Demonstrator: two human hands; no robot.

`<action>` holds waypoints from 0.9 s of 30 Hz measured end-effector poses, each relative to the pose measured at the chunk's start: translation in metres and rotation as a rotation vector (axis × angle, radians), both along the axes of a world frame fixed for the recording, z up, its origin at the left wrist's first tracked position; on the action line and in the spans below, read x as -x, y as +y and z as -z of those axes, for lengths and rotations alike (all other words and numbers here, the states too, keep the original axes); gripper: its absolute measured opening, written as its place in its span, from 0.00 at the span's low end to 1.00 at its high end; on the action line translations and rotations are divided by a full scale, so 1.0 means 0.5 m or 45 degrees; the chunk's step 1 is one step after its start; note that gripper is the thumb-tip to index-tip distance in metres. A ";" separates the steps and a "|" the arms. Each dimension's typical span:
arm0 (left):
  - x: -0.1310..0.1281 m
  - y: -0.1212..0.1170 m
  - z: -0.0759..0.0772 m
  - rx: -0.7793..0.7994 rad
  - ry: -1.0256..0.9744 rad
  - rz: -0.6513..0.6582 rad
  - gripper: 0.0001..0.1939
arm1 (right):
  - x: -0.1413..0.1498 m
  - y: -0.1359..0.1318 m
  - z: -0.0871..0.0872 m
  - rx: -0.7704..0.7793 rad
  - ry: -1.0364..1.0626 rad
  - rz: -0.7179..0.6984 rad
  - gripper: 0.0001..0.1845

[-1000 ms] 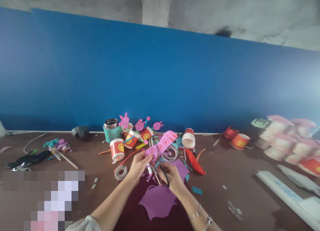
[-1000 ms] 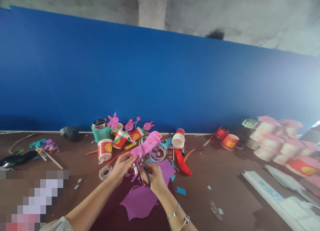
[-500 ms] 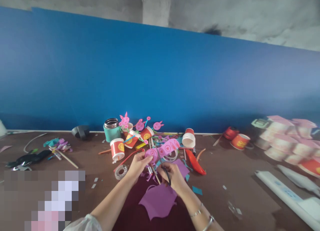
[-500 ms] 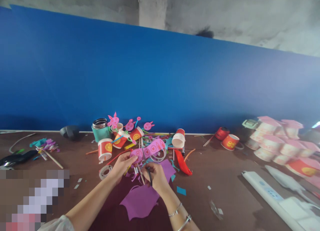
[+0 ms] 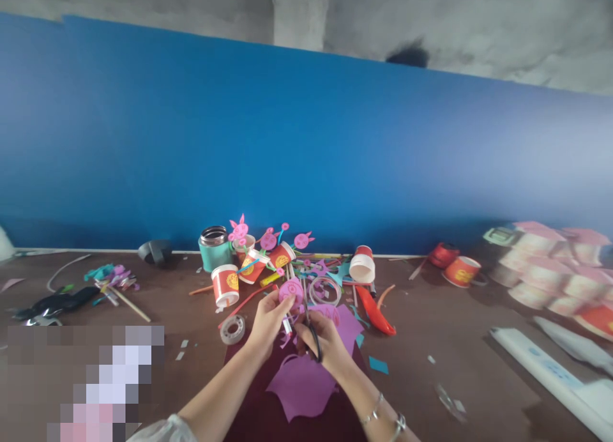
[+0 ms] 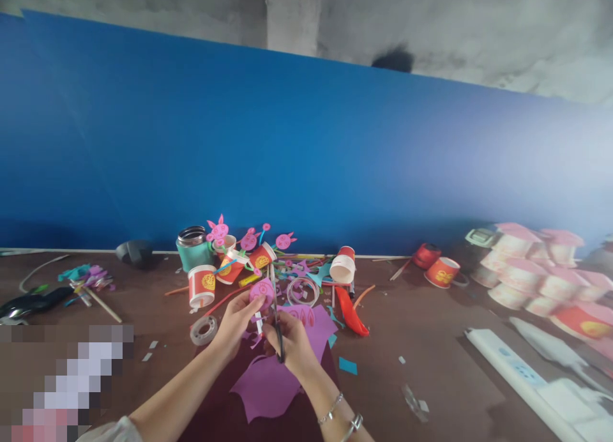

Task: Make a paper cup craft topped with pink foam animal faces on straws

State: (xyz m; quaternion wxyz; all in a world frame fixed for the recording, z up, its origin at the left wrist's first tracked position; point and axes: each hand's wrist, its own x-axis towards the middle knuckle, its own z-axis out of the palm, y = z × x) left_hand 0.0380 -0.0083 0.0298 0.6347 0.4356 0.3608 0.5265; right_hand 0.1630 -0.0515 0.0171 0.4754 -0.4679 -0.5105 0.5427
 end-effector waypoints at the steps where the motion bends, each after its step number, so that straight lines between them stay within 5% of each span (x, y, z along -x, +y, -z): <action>1: -0.002 -0.002 0.001 -0.010 -0.009 0.003 0.19 | 0.001 0.000 0.001 -0.010 -0.001 0.008 0.17; 27: -0.008 -0.009 -0.001 -0.022 0.056 -0.035 0.18 | 0.002 0.003 0.008 -0.043 0.024 0.063 0.20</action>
